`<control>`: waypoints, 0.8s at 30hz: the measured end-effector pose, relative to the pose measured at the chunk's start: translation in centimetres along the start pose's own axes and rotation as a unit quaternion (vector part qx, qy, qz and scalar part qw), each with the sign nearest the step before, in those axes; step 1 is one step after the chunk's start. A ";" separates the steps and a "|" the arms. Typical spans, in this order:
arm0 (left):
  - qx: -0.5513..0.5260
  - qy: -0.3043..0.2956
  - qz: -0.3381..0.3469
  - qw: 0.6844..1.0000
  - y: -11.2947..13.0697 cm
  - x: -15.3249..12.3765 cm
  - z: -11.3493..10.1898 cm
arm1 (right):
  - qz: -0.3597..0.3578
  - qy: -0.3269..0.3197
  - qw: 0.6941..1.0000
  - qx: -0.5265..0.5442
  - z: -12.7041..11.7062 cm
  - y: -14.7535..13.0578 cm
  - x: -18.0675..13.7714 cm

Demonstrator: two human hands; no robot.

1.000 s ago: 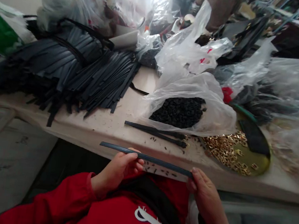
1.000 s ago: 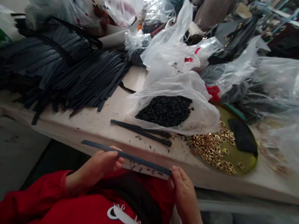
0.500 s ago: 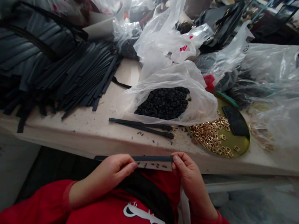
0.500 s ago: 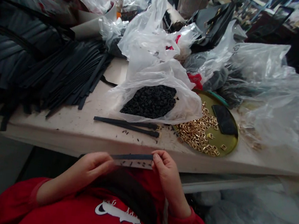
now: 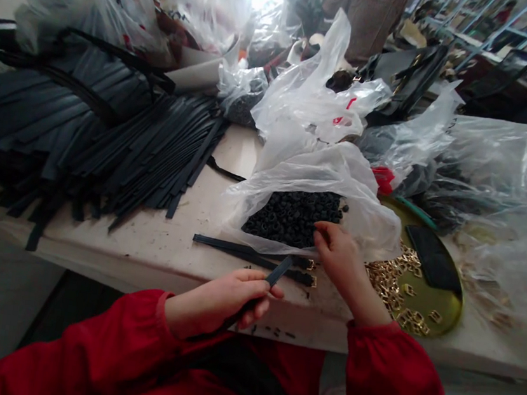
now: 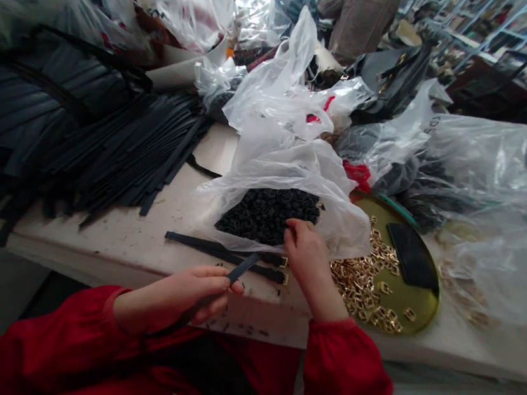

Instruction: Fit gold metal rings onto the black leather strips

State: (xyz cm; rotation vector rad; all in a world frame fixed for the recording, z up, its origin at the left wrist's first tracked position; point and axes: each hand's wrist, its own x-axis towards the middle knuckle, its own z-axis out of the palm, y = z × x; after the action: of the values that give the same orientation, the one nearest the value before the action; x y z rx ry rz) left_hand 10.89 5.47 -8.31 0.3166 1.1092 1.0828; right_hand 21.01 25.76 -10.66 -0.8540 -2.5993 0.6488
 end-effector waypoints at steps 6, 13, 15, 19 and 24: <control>-0.042 0.024 0.007 0.999 0.2 0.4 -0.9 | -0.048 -0.136 0.989 -0.034 3.1 0.2 2.6; -0.067 0.018 0.004 0.998 0.0 0.6 -1.4 | 0.062 -0.043 0.995 0.066 2.6 0.1 1.8; -0.074 0.010 0.010 0.997 0.0 0.5 -1.5 | 0.095 -0.016 0.988 0.119 2.2 -0.4 1.3; -0.071 0.001 0.008 0.997 0.0 0.3 -1.5 | 0.132 0.004 0.953 0.271 0.9 -2.0 -0.6; -0.033 0.002 0.017 0.999 0.3 0.0 -1.0 | 0.250 -0.057 0.830 0.496 0.0 -3.8 -3.9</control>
State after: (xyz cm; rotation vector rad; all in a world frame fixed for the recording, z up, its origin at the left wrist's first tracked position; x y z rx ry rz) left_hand 9.85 5.33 -8.53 0.2806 1.0729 1.1480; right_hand 22.26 20.64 -9.34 -1.0826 -1.6379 1.9797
